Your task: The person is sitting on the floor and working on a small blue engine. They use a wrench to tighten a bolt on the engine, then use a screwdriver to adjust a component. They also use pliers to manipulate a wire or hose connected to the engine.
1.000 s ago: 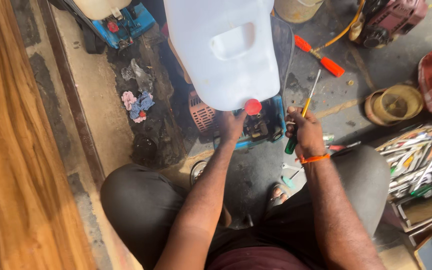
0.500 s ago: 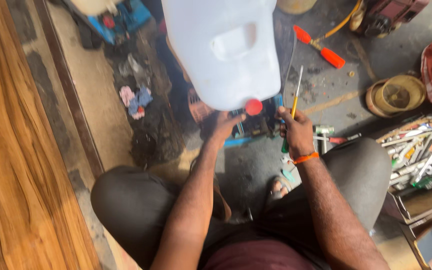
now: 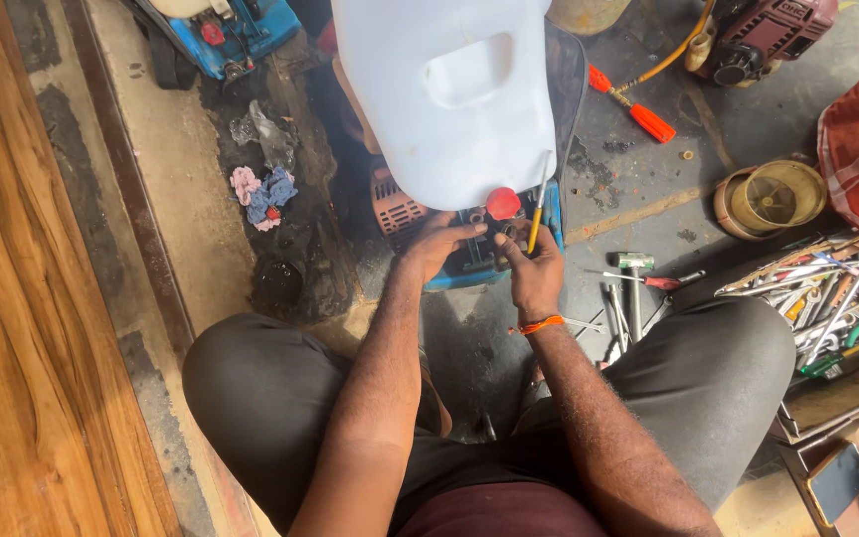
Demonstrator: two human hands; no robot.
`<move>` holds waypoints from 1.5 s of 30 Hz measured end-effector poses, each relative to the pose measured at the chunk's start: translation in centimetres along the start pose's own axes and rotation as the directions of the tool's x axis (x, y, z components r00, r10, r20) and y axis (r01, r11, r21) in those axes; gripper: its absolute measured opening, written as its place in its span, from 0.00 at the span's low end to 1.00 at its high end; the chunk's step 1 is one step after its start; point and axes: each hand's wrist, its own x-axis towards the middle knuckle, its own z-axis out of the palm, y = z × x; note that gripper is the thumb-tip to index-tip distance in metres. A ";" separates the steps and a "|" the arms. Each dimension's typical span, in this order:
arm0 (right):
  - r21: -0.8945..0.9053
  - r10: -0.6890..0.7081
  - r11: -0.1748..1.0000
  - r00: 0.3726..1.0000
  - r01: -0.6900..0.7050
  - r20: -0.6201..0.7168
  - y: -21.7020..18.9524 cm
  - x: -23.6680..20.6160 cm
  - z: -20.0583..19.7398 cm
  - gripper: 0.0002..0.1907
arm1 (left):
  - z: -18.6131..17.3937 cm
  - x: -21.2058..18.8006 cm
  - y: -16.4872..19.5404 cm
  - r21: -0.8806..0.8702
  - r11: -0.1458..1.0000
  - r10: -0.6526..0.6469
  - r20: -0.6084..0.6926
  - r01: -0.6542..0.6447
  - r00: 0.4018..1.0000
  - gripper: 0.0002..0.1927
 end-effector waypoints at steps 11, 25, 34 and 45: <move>-0.373 0.023 0.908 0.913 -0.189 -0.408 1.8 -1.1 -4.7 0.21 | 5.1 1.1 -0.4 0.712 0.679 0.588 -0.382 -0.179 0.713 0.35; -0.628 0.303 0.591 0.861 -0.507 -0.410 5.6 -1.6 -7.9 0.18 | 7.8 0.7 -2.5 0.642 0.766 0.551 -0.629 -0.034 0.548 0.30; -0.913 0.098 0.352 0.979 -0.204 -0.181 6.9 1.3 -5.0 0.30 | 8.2 0.5 -3.2 0.663 0.745 0.584 -0.604 -0.065 0.542 0.16; -0.958 0.322 0.275 0.932 0.077 0.167 8.4 2.8 0.5 0.21 | 2.3 2.5 -3.2 -0.110 0.991 0.006 -0.525 -0.075 0.851 0.26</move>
